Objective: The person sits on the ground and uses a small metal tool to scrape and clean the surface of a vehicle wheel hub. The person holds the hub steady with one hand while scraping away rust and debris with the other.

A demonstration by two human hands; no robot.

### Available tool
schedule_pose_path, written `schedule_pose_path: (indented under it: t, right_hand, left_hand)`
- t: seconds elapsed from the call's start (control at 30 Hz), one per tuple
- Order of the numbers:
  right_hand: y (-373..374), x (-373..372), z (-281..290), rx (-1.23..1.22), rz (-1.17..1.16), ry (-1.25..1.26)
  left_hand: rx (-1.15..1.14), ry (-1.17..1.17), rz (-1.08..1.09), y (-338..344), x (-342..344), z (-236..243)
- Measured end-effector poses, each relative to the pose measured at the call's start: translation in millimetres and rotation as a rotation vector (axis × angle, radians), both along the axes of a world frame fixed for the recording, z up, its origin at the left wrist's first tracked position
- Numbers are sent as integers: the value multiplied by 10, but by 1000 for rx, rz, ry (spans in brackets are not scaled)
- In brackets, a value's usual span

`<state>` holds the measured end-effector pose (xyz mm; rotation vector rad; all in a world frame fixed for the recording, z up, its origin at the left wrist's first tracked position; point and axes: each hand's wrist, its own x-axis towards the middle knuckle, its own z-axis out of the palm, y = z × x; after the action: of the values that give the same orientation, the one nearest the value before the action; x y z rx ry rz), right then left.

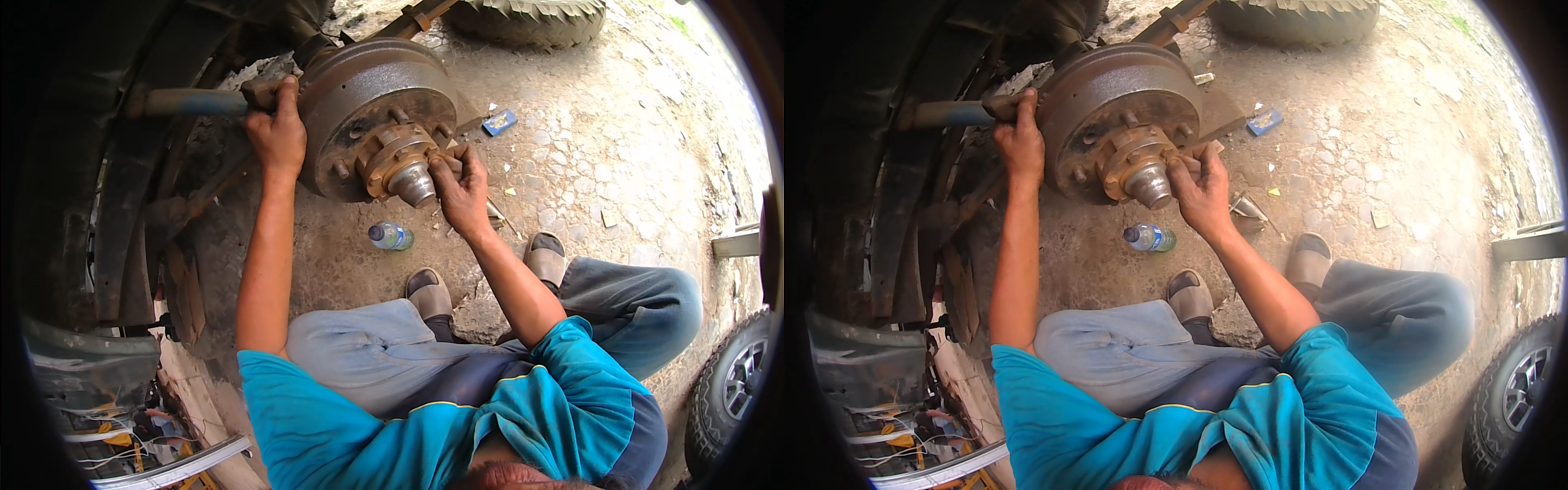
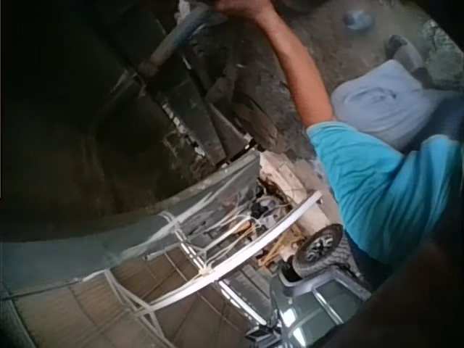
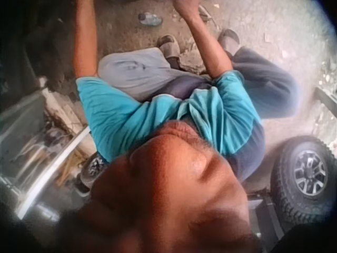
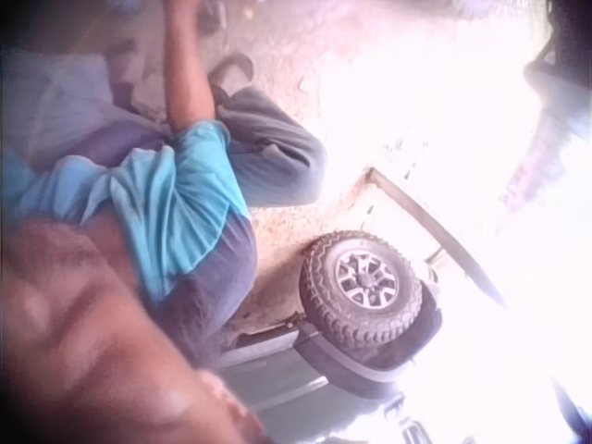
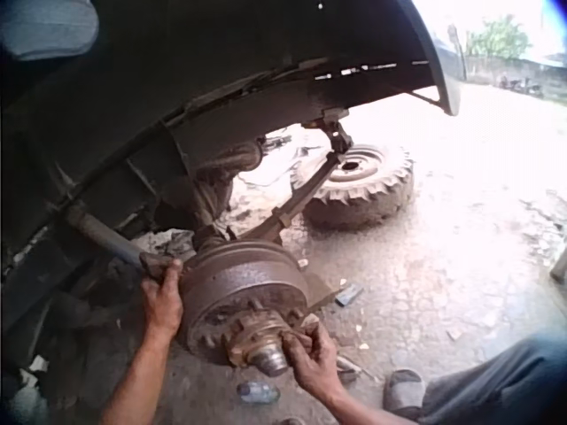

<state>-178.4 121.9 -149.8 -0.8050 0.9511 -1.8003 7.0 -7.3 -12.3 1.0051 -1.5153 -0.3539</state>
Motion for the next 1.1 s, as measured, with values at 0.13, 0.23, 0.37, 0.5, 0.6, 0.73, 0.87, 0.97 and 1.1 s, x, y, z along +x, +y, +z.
schedule_pose_path:
  t: [0.13,0.23,0.37,0.5,0.6,0.73,0.87,0.97,1.1]
  right_hand:
    - [18,-28,-54,18,41,-12]
    - [-17,-42,-45,6,12,50]
    - [41,-23,-66,50,69,2]
    - [-21,-61,-34,20,24,63]
    - [4,-32,-94,29,52,-53]
    - [-14,-85,1,18,-7,-37]
    - [-16,-129,7,92,60,36]
    - [-31,-208,-107,106,31,19]
    - [-18,-219,-89,62,75,61]
  left_hand:
    - [35,-42,38,52,-41,30]
    - [71,4,24,91,-57,48]
    - [-14,-102,47,75,-23,31]
    - [81,-17,66,59,-42,15]
    - [61,-28,57,59,-38,55]
    - [56,-29,82,38,-10,39]
    - [102,30,70,94,-63,58]
    - [50,-43,85,57,-45,19]
    - [104,52,55,48,-36,2]
